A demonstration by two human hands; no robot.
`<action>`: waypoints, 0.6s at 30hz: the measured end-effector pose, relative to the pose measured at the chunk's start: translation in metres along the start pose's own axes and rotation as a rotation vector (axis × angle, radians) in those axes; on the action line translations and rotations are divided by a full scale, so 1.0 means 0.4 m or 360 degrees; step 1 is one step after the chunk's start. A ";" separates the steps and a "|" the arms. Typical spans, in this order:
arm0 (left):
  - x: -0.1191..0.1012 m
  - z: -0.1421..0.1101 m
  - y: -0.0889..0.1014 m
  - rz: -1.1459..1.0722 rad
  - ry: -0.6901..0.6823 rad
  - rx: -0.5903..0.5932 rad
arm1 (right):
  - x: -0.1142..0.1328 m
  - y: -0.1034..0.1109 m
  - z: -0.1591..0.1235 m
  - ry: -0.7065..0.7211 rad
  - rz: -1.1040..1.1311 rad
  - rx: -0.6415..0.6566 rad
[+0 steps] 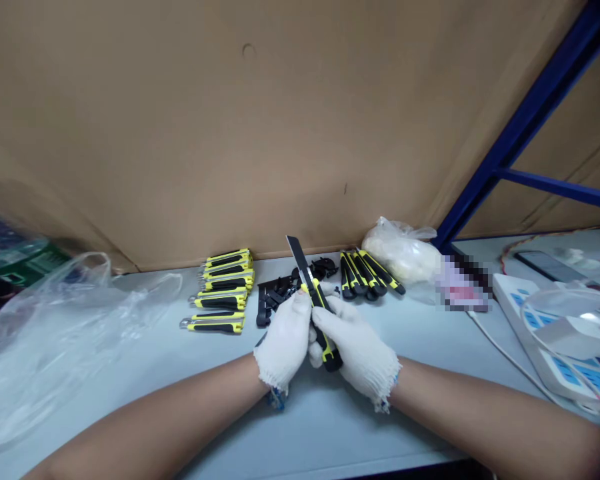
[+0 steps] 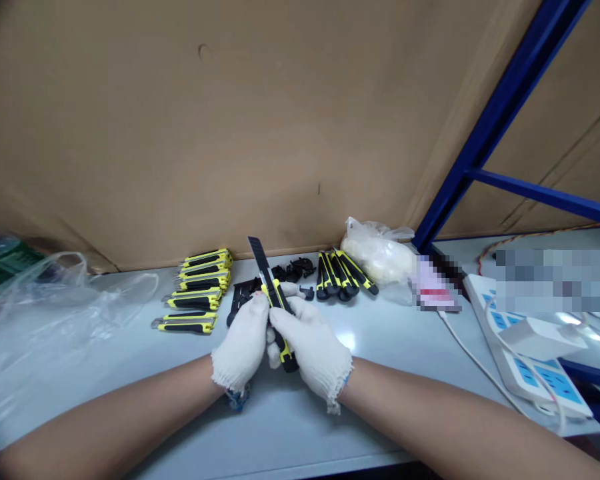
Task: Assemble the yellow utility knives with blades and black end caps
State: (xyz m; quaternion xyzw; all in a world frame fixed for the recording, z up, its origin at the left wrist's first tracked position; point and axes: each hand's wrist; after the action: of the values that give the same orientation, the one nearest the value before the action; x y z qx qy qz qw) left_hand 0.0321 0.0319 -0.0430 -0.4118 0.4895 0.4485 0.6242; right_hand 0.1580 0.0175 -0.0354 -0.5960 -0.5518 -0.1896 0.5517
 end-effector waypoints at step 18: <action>0.007 -0.022 -0.008 -0.0028 -0.0036 0.0024 | 0.017 0.024 0.010 -0.0203 0.0042 0.0191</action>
State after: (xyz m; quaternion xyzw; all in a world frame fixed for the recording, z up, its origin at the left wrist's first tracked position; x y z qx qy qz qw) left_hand 0.0334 0.0232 -0.0471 -0.4062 0.4821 0.4441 0.6366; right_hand 0.1668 0.0260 -0.0351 -0.5798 -0.5883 -0.1107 0.5527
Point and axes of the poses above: each hand's wrist, its own z-axis towards the middle knuckle, its own y-axis out of the back of the hand, x = y × z, and after that the axes turned 14 degrees about -y, right-handed
